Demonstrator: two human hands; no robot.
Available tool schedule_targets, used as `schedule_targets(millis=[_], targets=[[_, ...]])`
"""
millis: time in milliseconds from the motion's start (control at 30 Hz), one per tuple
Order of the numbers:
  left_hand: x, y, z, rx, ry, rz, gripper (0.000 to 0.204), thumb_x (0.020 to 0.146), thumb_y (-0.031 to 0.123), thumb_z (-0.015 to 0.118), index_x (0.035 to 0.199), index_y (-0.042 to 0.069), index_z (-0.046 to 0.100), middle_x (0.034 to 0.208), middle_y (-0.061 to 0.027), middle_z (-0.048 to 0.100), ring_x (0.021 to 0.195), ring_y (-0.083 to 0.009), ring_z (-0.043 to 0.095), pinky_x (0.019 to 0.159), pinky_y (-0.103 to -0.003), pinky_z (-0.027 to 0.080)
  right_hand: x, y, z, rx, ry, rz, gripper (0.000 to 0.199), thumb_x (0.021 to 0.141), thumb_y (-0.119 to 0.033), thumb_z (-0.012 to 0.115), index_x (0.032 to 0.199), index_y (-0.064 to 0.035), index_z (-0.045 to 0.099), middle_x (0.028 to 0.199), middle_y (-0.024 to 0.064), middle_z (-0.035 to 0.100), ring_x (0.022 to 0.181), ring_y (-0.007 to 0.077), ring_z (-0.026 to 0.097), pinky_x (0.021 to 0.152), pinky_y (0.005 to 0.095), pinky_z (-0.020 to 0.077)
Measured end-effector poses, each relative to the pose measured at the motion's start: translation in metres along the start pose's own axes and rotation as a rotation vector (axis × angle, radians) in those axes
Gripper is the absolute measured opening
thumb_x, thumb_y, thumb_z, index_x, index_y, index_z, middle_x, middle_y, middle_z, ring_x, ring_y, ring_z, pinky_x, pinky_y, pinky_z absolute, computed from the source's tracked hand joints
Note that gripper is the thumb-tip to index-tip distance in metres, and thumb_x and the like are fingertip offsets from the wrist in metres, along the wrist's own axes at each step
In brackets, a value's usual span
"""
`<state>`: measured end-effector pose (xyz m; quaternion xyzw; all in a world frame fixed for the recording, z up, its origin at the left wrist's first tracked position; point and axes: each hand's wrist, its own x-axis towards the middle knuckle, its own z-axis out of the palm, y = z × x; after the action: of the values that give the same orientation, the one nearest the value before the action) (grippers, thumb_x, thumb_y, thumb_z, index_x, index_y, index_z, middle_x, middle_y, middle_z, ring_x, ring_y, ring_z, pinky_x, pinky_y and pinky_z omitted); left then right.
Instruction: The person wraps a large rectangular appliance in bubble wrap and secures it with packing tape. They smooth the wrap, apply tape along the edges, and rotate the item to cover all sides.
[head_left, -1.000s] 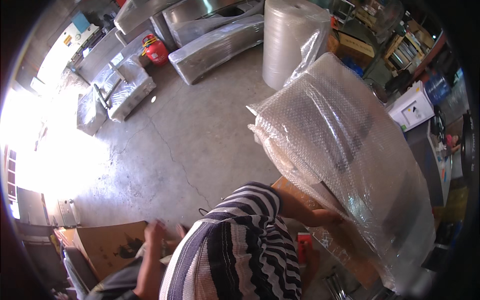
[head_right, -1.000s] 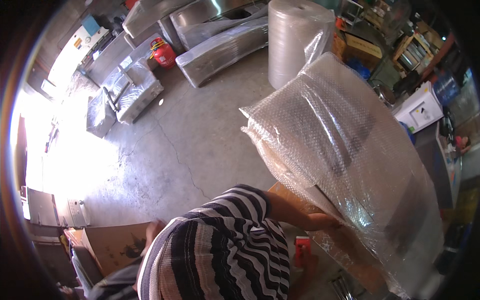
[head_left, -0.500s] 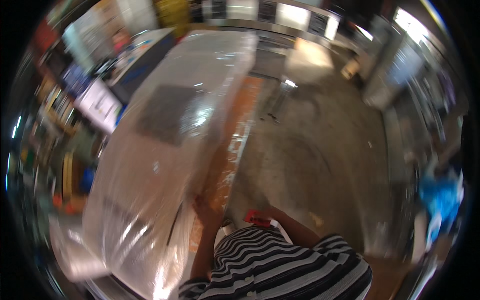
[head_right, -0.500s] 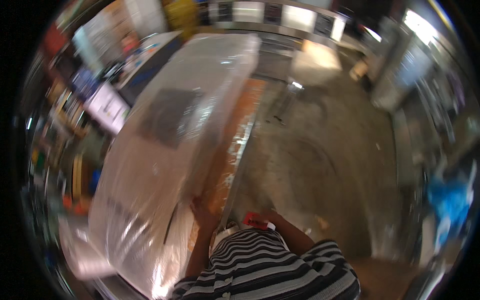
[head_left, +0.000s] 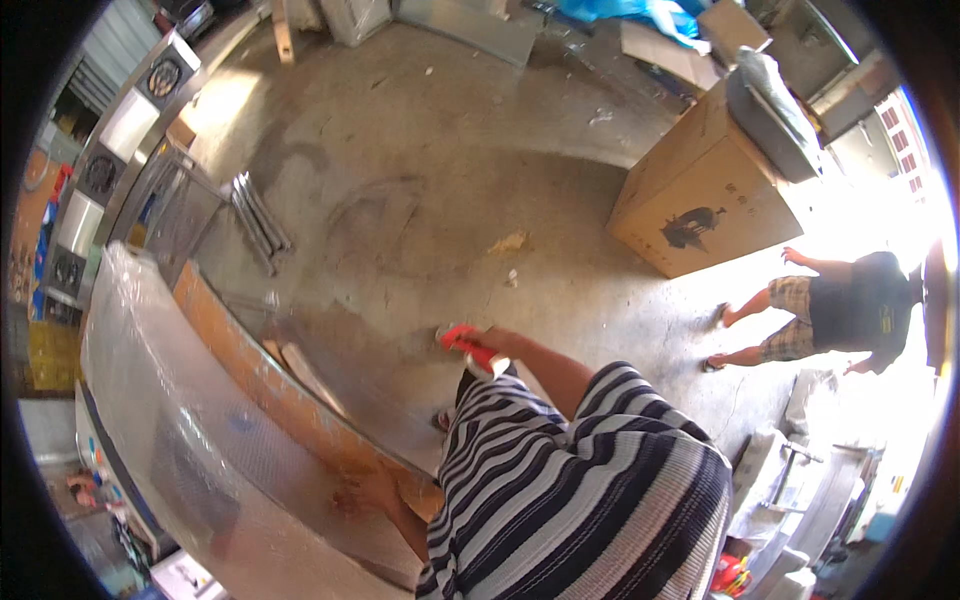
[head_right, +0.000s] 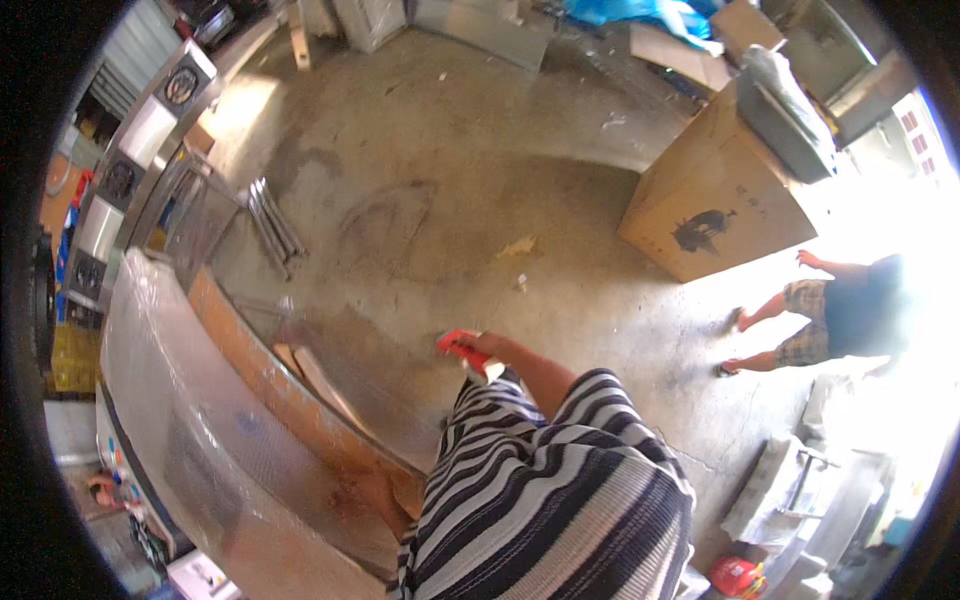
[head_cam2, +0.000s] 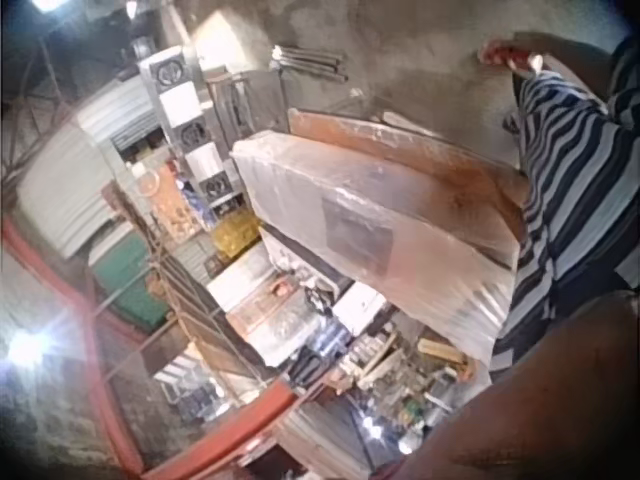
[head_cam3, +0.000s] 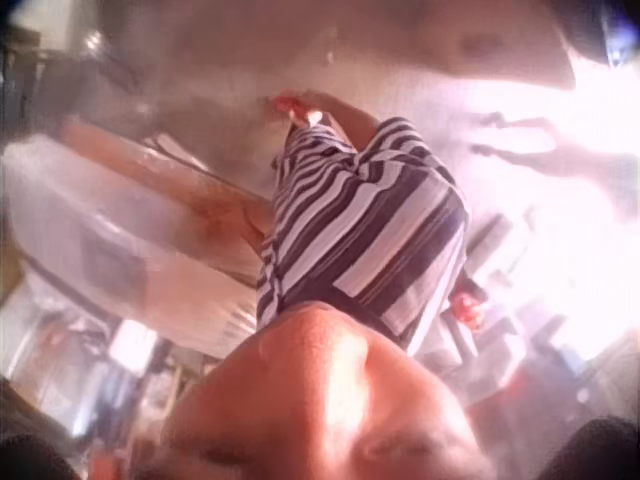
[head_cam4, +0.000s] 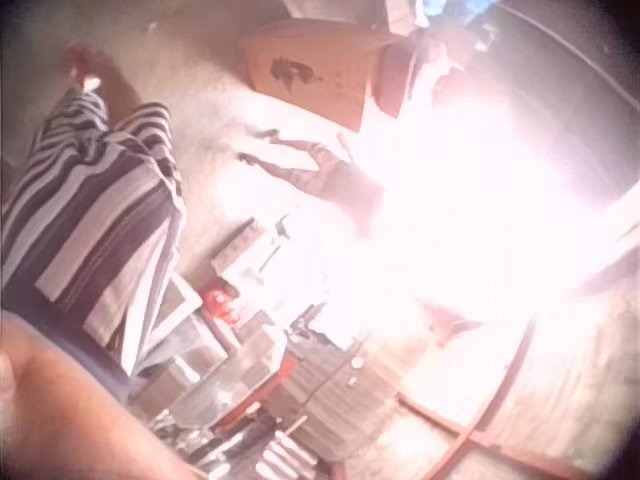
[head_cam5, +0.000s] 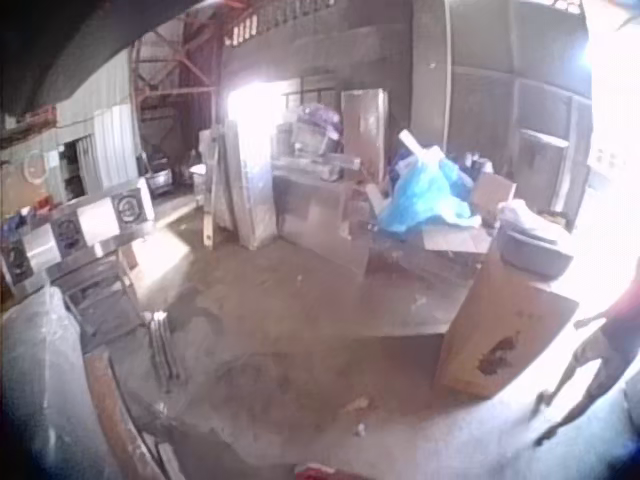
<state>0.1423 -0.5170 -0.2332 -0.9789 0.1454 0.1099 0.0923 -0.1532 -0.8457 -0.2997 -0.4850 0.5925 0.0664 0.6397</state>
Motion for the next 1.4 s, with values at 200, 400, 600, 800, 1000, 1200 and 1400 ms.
schedule_targets(millis=[200, 400, 600, 800, 1000, 1200, 1400], targets=[[0.03, 0.024, -0.047, 0.202, -0.107, -0.03, 0.109, 0.089, 0.069, 0.06, 0.158, -0.008, 0.024, 0.162, -0.0413, 0.013, 0.152, -0.0587, 0.008, 0.12, -0.07, 0.011, -0.016, 0.062, 0.004, 0.967, -0.097, 0.021, 0.046, 0.1, -0.055, 0.063, 0.113, -0.0106, 0.069, 0.094, 0.0021, 0.069, 0.079, 0.0148, 0.065, 0.073, 0.0352, 0.0561], [-0.036, -0.023, -0.031, -0.086, 0.011, 0.134, 0.077, 0.094, 0.046, 0.065, 0.151, -0.002, 0.044, 0.155, -0.038, 0.034, 0.148, -0.0528, 0.025, 0.122, -0.061, 0.018, 0.02, 0.076, -0.017, 0.92, -0.317, 0.018, 0.034, 0.104, -0.043, 0.062, 0.119, -0.0137, 0.067, 0.094, 0.0004, 0.067, 0.082, 0.0124, 0.064, 0.074, 0.0315, 0.0548], [-0.156, -0.01, 0.0, -0.669, 0.022, -0.024, 0.054, 0.099, 0.042, 0.062, 0.136, 0.002, 0.059, 0.127, -0.0281, 0.064, 0.119, -0.0463, 0.061, 0.104, -0.048, 0.048, 0.022, 0.067, -0.036, 0.858, -0.967, 0.034, 0.056, 0.108, -0.049, 0.049, 0.152, -0.0134, 0.048, 0.14, 0.0046, 0.061, 0.115, 0.0184, 0.063, 0.1, 0.0366, 0.0514], [-0.254, 0.086, -0.021, -0.996, -0.561, -0.183, 0.065, 0.104, 0.053, 0.052, 0.144, 0.002, 0.055, 0.135, -0.0251, 0.063, 0.131, -0.0394, 0.056, 0.111, -0.045, 0.044, 0.007, 0.083, -0.116, 0.282, -0.423, 0.146, 0.046, 0.099, -0.056, 0.064, 0.125, -0.0176, 0.066, 0.094, -0.0038, 0.064, 0.083, 0.0104, 0.057, 0.072, 0.0293, 0.0445], [-0.304, 0.093, 0.019, -1.534, -0.457, -0.201, 0.065, 0.104, 0.057, 0.05, 0.15, 0.011, 0.048, 0.143, -0.0141, 0.058, 0.129, -0.0319, 0.056, 0.103, -0.049, 0.048, -0.068, -0.001, -0.064, -0.236, -0.842, -0.124, 0.049, 0.097, -0.05, 0.071, 0.122, -0.0076, 0.066, 0.098, -0.0035, 0.063, 0.091, 0.0106, 0.062, 0.081, 0.0312, 0.0513], [-0.31, 0.044, -0.067, -1.968, -0.331, -0.408, 0.063, 0.101, 0.051, 0.061, 0.145, 0.005, 0.055, 0.136, -0.0132, 0.061, 0.119, -0.0245, 0.062, 0.097, -0.041, 0.055, -0.198, -0.049, 0.039, -0.761, -1.045, -0.75, 0.042, 0.086, -0.032, 0.083, 0.109, 0.0016, 0.072, 0.09, 0.0075, 0.074, 0.081, 0.0107, 0.066, 0.074, 0.0308, 0.0549], [-0.352, -0.042, -0.094, -2.03, -0.144, -0.35, 0.031, 0.102, 0.025, 0.066, 0.12, 0.001, 0.07, 0.112, -0.0067, 0.072, 0.103, -0.0149, 0.066, 0.092, -0.032, 0.054, -0.281, -0.036, 0.099, -0.829, -1.095, -0.792, 0.043, 0.083, -0.031, 0.087, 0.107, 0.0017, 0.071, 0.086, 0.0089, 0.075, 0.078, 0.0124, 0.067, 0.071, 0.0312, 0.0554]])
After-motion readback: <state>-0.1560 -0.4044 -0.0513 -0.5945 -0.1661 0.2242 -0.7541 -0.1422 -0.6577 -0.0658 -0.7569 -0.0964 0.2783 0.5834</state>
